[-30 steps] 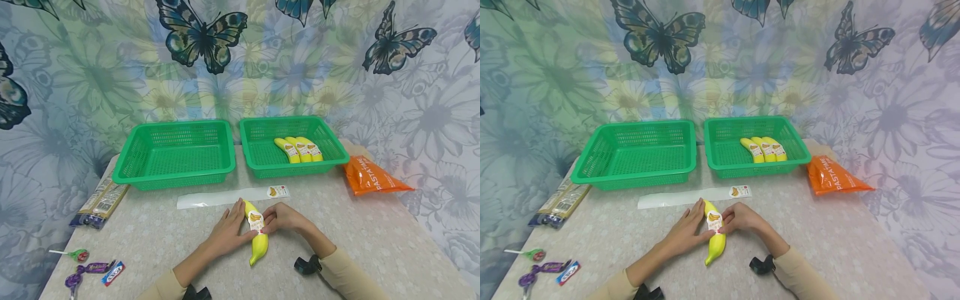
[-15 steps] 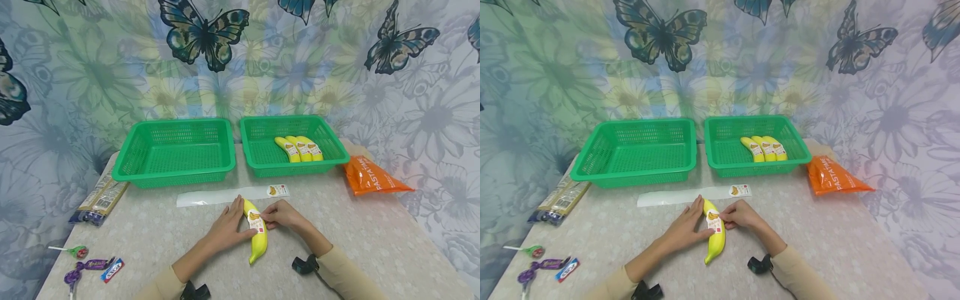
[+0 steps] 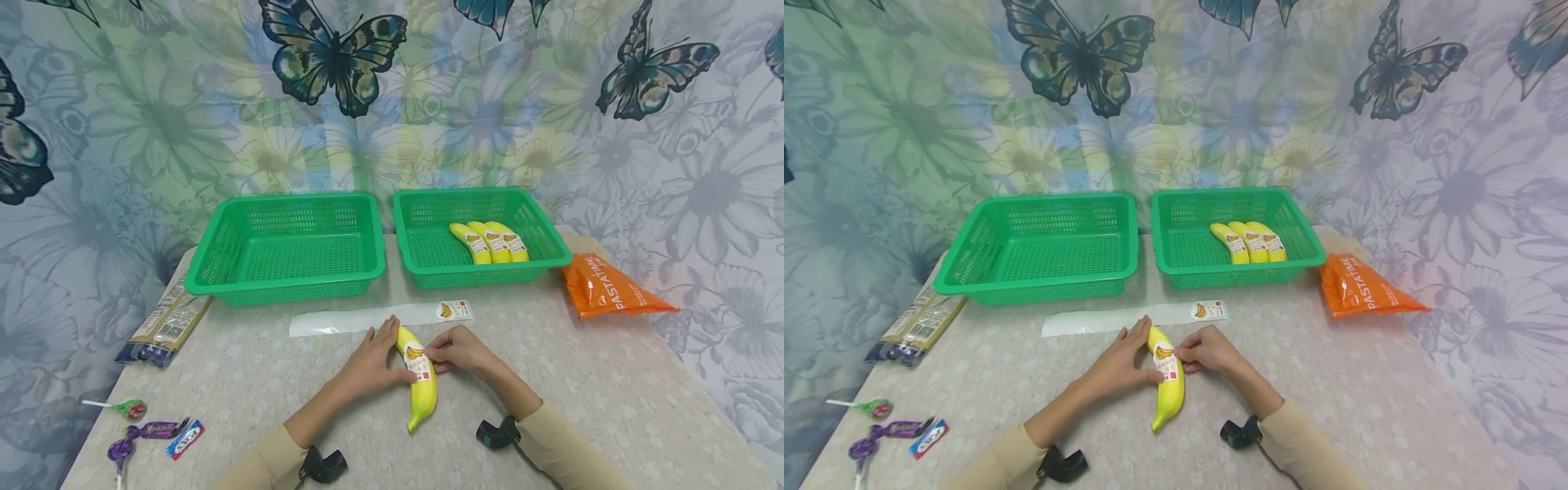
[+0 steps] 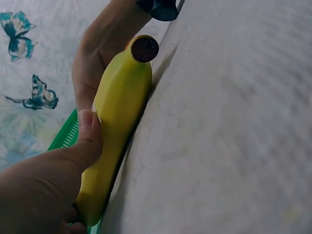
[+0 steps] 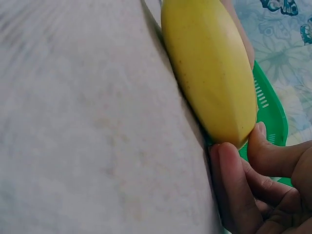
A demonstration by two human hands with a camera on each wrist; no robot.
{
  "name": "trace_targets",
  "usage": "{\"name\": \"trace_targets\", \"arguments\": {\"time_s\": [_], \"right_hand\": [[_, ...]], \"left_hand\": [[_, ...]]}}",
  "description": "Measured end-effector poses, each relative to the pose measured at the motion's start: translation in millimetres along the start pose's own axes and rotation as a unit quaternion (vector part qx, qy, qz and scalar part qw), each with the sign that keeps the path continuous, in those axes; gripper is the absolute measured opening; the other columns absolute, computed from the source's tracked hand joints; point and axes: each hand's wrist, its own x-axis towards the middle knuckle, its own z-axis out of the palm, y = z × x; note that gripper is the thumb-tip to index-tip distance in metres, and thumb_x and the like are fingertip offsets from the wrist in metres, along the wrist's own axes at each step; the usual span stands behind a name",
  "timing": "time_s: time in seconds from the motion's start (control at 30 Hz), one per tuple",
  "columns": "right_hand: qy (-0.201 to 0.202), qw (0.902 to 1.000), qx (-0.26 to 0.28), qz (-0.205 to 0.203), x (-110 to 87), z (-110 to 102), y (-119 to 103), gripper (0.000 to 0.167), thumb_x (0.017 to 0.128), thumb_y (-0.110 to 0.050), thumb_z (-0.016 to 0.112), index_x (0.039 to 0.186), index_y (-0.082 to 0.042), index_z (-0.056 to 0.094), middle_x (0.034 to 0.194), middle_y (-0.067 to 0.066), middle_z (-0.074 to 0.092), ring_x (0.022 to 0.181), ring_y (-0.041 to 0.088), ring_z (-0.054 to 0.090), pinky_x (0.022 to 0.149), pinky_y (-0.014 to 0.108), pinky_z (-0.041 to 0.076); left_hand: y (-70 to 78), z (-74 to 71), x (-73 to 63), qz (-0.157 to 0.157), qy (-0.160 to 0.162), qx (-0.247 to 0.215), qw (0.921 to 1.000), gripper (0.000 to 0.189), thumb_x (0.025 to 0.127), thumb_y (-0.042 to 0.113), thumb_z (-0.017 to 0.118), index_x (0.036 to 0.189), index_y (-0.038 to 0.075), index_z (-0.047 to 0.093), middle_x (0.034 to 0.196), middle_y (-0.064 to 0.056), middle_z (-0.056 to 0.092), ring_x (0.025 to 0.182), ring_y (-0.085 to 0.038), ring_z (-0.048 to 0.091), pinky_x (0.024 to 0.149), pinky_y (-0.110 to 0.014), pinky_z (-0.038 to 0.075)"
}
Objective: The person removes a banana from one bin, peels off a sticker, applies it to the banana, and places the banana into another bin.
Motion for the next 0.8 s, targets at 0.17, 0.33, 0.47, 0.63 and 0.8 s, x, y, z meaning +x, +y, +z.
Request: {"name": "trace_targets", "arguments": {"time_s": [0.17,0.33,0.47,0.63,0.8], "right_hand": [[0.002,1.0000,-0.005,-0.006,1.0,0.3,1.6,0.019,0.090,-0.005,0.068,0.101,0.010,0.072,0.082,0.011,0.073,0.064,0.011,0.068,0.064,0.028,0.061],[0.007,0.9999,-0.005,-0.009,0.2,0.5,1.3,0.018,0.089,-0.004,0.069,0.099,0.010,0.072,0.082,0.012,0.073,0.064,0.011,0.068,0.064,0.028,0.061],[0.011,0.9998,-0.003,-0.014,-2.3,0.8,-1.4,0.017,0.088,-0.002,0.069,0.098,0.012,0.071,0.081,0.012,0.073,0.064,0.011,0.068,0.064,0.028,0.061],[0.013,0.9998,-0.001,-0.017,-4.4,1.0,-2.6,0.016,0.087,0.000,0.069,0.097,0.012,0.071,0.080,0.013,0.072,0.063,0.010,0.067,0.063,0.029,0.061],[0.012,0.9999,0.005,-0.010,-2.9,0.7,-1.3,0.016,0.087,0.000,0.069,0.097,0.012,0.071,0.079,0.012,0.072,0.062,0.011,0.067,0.063,0.028,0.061]], "left_hand": [[4.1,-0.5,3.0,-0.028,0.019,-0.011,0.9994,0.110,0.071,0.056,0.079,0.151,-0.001,0.030,0.159,-0.016,0.027,0.149,-0.031,0.025,0.123,-0.049,0.020],[5.9,0.6,6.6,-0.041,0.046,-0.005,0.9981,0.099,0.071,0.048,0.081,0.148,0.002,0.040,0.155,-0.015,0.037,0.143,-0.041,0.034,0.113,-0.056,0.034],[7.3,0.1,9.8,-0.045,0.064,0.003,0.9969,0.091,0.072,0.044,0.081,0.145,0.004,0.046,0.151,-0.014,0.044,0.136,-0.045,0.042,0.108,-0.058,0.040],[6.6,-0.5,12.9,-0.046,0.088,0.004,0.9951,0.080,0.073,0.043,0.080,0.140,0.007,0.054,0.145,-0.012,0.052,0.129,-0.044,0.051,0.104,-0.056,0.044],[2.6,0.6,16.6,-0.041,0.119,-0.007,0.9920,0.065,0.074,0.035,0.080,0.131,0.008,0.062,0.135,-0.009,0.061,0.124,-0.033,0.058,0.102,-0.047,0.049]]}}
